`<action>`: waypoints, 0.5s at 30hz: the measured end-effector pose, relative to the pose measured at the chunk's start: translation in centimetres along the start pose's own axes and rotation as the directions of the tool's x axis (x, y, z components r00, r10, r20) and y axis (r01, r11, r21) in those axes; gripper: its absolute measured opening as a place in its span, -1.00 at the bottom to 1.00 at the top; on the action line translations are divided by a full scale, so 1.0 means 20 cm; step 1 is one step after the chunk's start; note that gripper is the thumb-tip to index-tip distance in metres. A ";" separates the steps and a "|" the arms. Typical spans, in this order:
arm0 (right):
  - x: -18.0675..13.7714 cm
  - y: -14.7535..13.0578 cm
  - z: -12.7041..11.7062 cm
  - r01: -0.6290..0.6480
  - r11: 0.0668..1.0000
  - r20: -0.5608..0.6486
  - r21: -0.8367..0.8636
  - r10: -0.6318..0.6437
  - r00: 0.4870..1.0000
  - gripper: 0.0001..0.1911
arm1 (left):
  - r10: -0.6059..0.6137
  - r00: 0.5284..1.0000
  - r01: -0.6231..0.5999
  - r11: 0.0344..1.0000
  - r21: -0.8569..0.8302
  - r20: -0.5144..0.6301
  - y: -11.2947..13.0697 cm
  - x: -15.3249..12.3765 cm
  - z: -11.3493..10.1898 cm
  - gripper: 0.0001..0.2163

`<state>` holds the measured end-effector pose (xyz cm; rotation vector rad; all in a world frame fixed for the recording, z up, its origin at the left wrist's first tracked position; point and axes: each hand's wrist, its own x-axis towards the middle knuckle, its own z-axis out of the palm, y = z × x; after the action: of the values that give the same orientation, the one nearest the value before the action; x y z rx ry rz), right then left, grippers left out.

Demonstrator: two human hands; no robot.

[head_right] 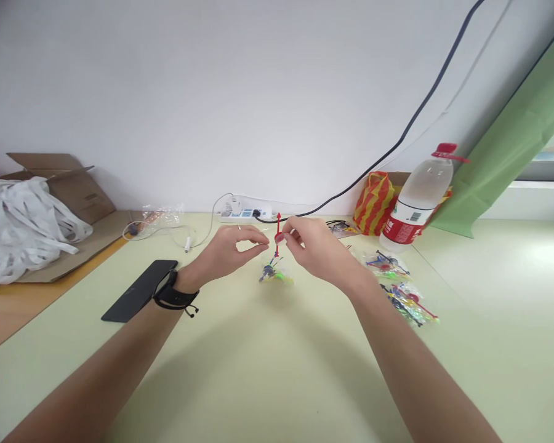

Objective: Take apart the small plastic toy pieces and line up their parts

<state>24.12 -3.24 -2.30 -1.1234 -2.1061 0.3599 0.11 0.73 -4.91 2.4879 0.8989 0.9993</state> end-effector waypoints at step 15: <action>0.00 0.07 0.01 0.069 0.995 0.025 -0.071 -0.067 0.997 -0.80 | 0.011 1.000 -0.011 1.000 0.001 0.000 0.01 0.00 -0.01 -0.87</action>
<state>24.89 -2.36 -3.11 -1.0895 -2.1864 0.2680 0.12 0.58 -4.66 2.4967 0.8864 1.0026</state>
